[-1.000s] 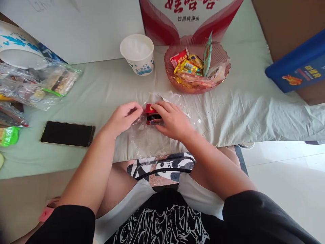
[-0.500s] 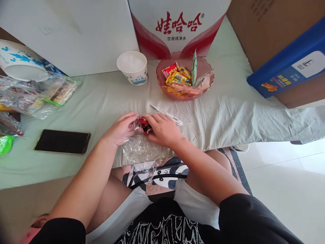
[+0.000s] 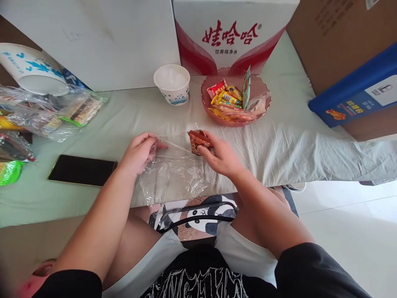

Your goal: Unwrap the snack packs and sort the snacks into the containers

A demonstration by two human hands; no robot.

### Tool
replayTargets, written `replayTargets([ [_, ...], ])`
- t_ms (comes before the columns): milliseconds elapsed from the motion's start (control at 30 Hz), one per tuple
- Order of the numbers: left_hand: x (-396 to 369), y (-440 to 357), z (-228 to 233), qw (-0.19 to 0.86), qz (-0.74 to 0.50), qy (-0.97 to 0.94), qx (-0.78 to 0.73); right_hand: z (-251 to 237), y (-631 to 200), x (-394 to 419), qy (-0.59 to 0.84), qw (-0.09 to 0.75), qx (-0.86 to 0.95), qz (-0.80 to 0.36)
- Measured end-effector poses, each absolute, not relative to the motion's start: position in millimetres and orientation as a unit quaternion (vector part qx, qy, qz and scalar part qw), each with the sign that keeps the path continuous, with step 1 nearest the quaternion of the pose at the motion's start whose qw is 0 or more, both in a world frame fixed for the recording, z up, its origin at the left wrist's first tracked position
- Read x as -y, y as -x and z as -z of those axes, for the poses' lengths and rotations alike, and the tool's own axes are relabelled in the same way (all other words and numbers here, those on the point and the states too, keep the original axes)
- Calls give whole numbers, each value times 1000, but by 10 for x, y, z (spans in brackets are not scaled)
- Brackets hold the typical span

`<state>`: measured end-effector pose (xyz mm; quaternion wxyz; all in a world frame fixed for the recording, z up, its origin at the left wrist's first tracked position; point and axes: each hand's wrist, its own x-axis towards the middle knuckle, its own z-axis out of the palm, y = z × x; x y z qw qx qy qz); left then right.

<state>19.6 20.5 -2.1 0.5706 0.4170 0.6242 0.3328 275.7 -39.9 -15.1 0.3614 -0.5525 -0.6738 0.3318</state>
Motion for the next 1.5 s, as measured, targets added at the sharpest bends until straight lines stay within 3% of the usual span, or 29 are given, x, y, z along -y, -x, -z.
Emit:
replayTargets([
  [233, -220, -167, 96, 589, -321, -439, -598, -203, -2884, 122, 564, 485, 656, -126],
  [400, -240, -180, 37, 595, -329, -446, -582, -659, -3106, -663, 683, 401, 608, -62],
  [500, -242, -161, -14, 608, -328, -450, -566, -893, -3031, -661, 732, 341, 588, -43],
  [633, -232, -96, -27, 644, -295, -482, -516, -728, -2797, -52, 602, 421, 673, -91],
  [833, -194, -32, -22, 697, -278, -477, -457, 14, -2755, 438, 439, 313, 808, -236],
  [1067, -221, -12, -156, 719, -284, -433, -464, 182, -2845, 298, 409, 257, 828, -285],
  [1367, -285, 125, -59, 701, -289, -464, -458, 114, -2761, 318, 587, 383, 669, -246],
  [1500, -253, 187, -43, 677, -210, -554, -435, 108, -2763, 283, 648, 443, 566, -252],
])
